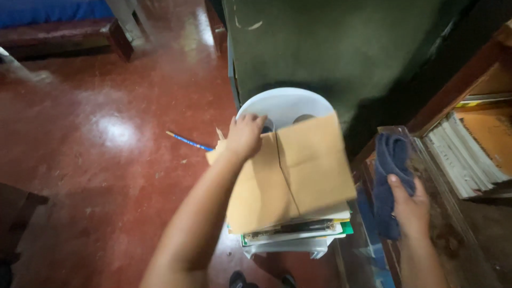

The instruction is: The recorder is wiping individual brown envelopes with a blue cloth and organizing them into a container on a wooden shelf.

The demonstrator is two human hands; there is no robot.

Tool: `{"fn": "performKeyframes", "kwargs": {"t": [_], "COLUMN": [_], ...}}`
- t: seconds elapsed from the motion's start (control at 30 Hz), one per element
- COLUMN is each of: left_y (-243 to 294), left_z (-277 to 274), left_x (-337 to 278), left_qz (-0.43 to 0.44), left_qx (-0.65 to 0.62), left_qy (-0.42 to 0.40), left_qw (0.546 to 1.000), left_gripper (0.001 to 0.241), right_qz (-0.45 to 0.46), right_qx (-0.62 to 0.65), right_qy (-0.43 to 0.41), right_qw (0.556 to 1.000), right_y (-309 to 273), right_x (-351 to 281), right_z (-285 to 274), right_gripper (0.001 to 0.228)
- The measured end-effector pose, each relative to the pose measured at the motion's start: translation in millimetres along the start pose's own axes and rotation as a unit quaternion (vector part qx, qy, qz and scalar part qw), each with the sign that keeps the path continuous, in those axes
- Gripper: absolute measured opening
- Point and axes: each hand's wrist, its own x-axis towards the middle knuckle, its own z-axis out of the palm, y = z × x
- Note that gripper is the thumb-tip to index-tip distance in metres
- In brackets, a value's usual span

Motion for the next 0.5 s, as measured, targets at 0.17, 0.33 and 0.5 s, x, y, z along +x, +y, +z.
{"fn": "performKeyframes", "kwargs": {"t": [0.17, 0.33, 0.5], "left_y": [6, 27, 22], "left_z": [99, 77, 72], "left_x": [-63, -95, -89], "left_qz": [-0.11, -0.152, -0.148], "left_qx": [0.097, 0.004, 0.002], "left_qy": [-0.102, -0.326, -0.339], "left_qw": [0.984, 0.933, 0.929], "left_gripper": [0.05, 0.098, 0.118], "right_qz": [0.059, -0.311, -0.33], "right_qx": [-0.137, -0.185, -0.474], "right_qy": [-0.057, -0.101, -0.224], "right_qw": [0.987, 0.927, 0.785], "right_y": [-13, -23, 26], "right_x": [-10, -20, -19], "right_z": [64, 170, 246], "right_gripper": [0.071, 0.04, 0.061]}}
